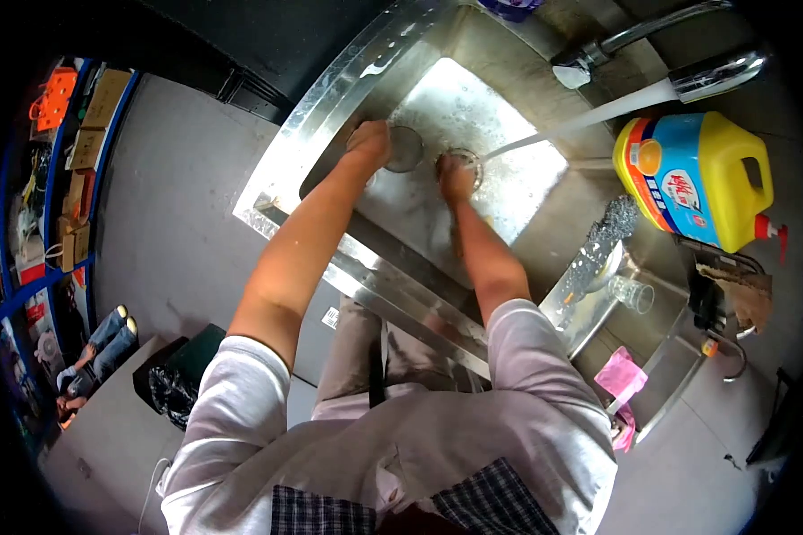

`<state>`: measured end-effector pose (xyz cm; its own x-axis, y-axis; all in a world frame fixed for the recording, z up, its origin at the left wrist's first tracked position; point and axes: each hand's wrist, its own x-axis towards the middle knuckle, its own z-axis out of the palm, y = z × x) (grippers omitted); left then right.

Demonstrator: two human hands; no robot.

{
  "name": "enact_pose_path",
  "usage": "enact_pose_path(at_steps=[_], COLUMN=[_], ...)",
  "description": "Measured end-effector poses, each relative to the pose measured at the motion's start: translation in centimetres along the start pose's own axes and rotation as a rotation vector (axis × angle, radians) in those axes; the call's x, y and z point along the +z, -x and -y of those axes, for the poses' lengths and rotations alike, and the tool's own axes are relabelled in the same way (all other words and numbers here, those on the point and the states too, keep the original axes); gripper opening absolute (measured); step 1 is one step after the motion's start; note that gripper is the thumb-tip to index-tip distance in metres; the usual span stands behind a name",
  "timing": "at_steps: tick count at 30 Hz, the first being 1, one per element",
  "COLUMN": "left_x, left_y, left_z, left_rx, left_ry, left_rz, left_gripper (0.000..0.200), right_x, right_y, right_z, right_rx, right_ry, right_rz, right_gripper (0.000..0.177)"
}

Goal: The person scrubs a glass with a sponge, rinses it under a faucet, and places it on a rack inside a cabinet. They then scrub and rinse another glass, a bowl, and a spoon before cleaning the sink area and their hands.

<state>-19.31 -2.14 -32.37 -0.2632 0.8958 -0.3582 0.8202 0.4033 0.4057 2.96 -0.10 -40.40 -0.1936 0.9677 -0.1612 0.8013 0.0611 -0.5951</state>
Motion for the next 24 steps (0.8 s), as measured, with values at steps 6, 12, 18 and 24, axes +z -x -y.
enact_pose_path(at_steps=[6,12,18,24], left_x=[-3.8,-9.5,-4.5,-6.0], left_y=[2.7,11.5,15.9,21.5], left_z=[-2.8,-9.9,-14.4,-13.3], left_rx=[-0.024,-0.003,0.027,0.238], left_ry=[-0.069,-0.038,0.657,0.914], left_rz=[-0.052,-0.252,-0.222,-0.274], left_gripper=[0.038,0.053,0.025,0.017], right_x=[-2.7,-11.1,-17.3,-19.5], right_y=[-0.9,1.3,6.2,9.6], right_z=[-1.3,-0.3,5.7,10.5], right_rx=[0.372,0.817,0.83,0.605], right_ry=[-0.906,-1.481,-1.595,-1.235], right_rz=[0.041,0.284,0.304,0.375], right_gripper=[0.028,0.017,0.022,0.023])
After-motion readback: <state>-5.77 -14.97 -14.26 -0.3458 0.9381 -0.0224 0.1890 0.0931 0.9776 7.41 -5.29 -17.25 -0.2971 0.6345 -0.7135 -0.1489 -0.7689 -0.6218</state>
